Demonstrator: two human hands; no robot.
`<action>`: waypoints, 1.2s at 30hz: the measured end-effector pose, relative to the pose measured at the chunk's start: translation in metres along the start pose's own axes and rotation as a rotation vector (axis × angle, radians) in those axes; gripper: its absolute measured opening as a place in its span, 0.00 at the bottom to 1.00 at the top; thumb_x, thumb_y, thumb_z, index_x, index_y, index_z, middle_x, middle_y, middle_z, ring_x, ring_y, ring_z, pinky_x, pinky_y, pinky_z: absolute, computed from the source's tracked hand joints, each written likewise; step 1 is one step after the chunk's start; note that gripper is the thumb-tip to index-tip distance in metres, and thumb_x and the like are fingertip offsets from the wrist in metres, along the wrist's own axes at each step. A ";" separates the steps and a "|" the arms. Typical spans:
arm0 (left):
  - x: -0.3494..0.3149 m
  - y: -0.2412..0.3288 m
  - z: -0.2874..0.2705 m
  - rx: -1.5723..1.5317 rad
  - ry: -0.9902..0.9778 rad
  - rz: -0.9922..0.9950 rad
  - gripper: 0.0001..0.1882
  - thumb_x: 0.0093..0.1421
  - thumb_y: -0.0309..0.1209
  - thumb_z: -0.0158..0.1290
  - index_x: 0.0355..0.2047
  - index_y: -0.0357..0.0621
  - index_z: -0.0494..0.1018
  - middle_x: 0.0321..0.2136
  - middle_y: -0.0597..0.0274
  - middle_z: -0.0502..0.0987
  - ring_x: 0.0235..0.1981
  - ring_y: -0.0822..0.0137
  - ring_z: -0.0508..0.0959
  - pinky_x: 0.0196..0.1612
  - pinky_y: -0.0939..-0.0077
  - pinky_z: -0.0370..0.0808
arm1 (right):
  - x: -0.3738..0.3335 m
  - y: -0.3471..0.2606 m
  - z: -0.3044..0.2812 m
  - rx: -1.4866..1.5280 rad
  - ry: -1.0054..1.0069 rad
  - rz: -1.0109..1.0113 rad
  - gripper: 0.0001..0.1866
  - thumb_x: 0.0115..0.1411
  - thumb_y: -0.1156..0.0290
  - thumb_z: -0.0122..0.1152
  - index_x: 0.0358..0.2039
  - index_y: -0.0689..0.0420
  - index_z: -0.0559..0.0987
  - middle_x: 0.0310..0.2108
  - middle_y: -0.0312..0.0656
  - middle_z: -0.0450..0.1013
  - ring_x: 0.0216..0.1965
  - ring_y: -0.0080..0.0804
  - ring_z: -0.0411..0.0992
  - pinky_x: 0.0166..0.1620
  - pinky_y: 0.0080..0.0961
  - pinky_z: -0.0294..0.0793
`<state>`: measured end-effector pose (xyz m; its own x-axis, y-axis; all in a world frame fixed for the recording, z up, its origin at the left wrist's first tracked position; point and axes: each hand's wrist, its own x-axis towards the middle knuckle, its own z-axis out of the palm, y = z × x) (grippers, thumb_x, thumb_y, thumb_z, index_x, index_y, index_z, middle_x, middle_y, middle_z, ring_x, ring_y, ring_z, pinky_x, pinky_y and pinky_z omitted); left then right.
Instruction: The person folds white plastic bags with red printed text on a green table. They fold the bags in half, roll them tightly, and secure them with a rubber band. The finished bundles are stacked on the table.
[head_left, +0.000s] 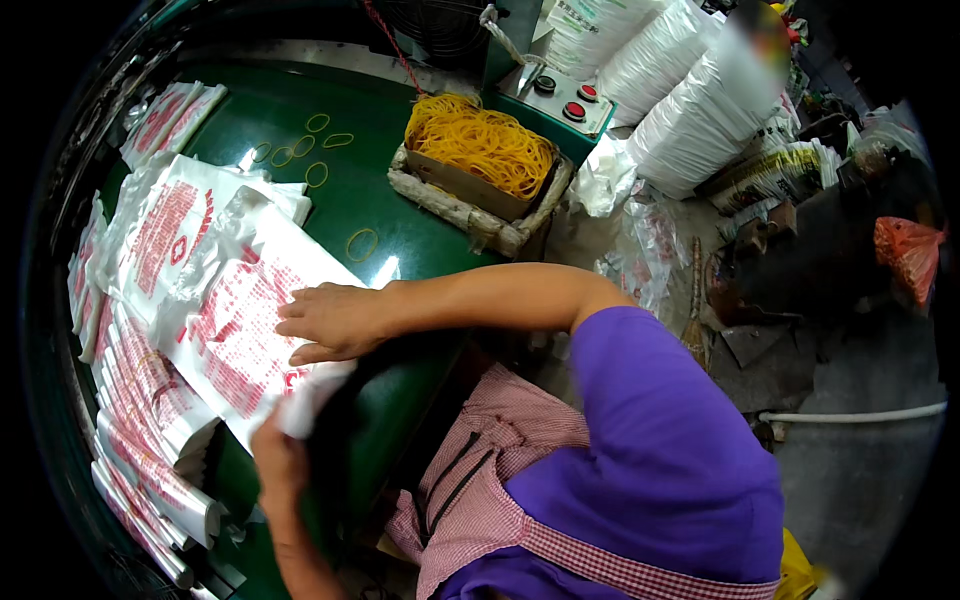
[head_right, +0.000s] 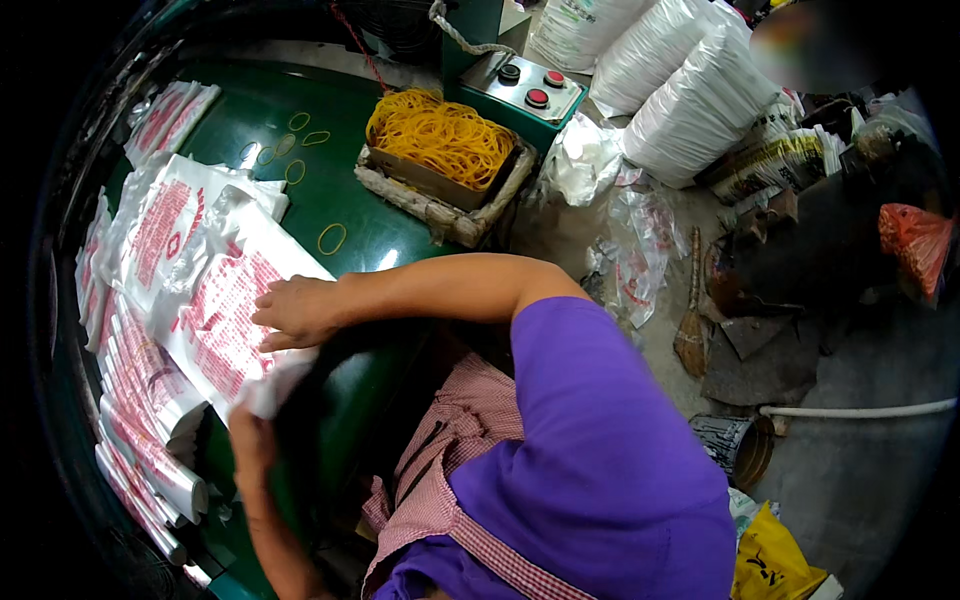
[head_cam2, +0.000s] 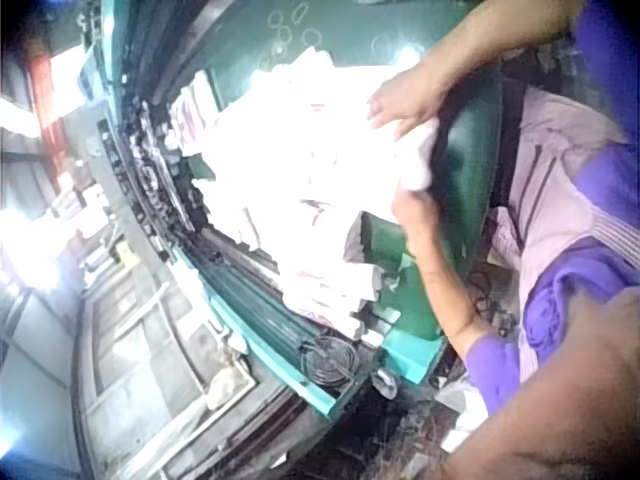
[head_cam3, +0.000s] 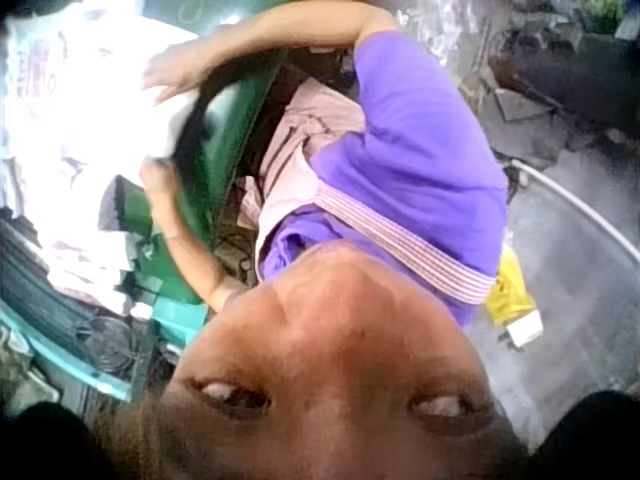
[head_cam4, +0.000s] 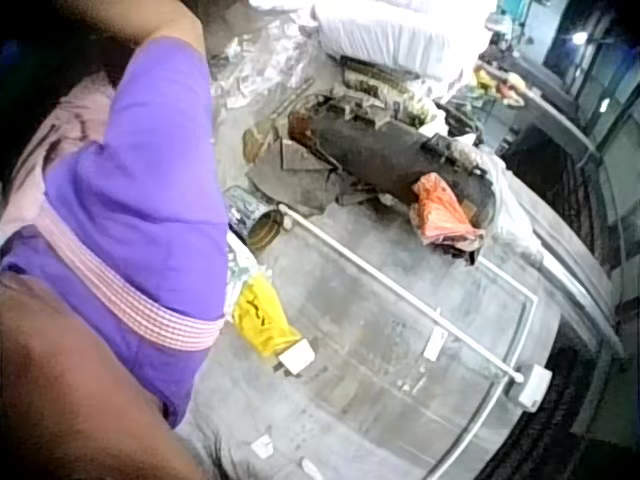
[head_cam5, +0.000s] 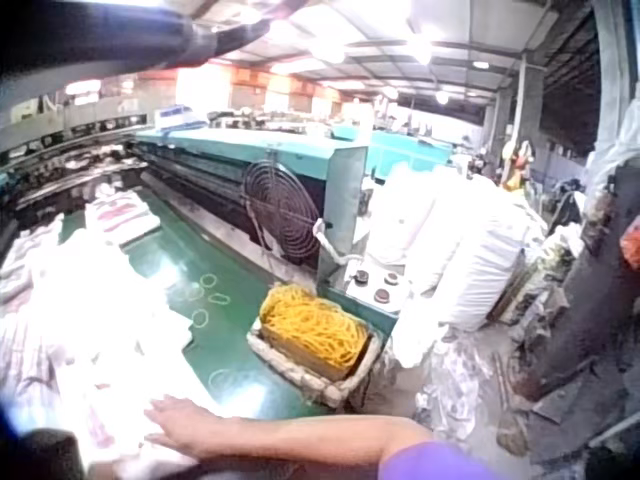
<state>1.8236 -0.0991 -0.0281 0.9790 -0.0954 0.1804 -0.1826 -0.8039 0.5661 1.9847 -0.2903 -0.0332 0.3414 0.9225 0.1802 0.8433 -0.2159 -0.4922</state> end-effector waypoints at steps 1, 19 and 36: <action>0.026 -0.002 -0.019 -0.170 -0.134 -0.274 0.10 0.60 0.28 0.48 0.37 0.33 0.75 0.28 0.45 0.78 0.29 0.54 0.79 0.34 0.64 0.72 | 0.002 -0.003 -0.001 0.108 0.064 -0.097 0.30 0.59 0.50 0.54 0.53 0.60 0.70 0.59 0.53 0.61 0.61 0.51 0.57 0.57 0.53 0.59; -0.004 -0.006 -0.024 0.314 0.029 -0.059 0.19 0.44 0.20 0.54 0.40 0.42 0.73 0.37 0.54 0.75 0.37 0.50 0.76 0.38 0.60 0.73 | -0.088 -0.068 0.037 1.480 0.001 0.513 0.25 0.62 0.64 0.57 0.56 0.61 0.65 0.56 0.49 0.66 0.55 0.40 0.68 0.55 0.37 0.71; -0.059 0.043 -0.071 0.498 -0.239 0.169 0.14 0.38 0.24 0.57 0.30 0.46 0.75 0.38 0.57 0.75 0.41 0.55 0.74 0.41 0.63 0.71 | -0.059 -0.024 -0.004 -0.202 -0.304 -0.430 0.24 0.63 0.70 0.41 0.60 0.38 0.66 0.65 0.38 0.56 0.67 0.39 0.53 0.67 0.38 0.51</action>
<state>1.7518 -0.0860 0.0430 0.9438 -0.3302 0.0156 -0.3302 -0.9398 0.0879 1.9461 -0.3406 -0.0290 -0.1605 0.9852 0.0604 0.9529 0.1706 -0.2507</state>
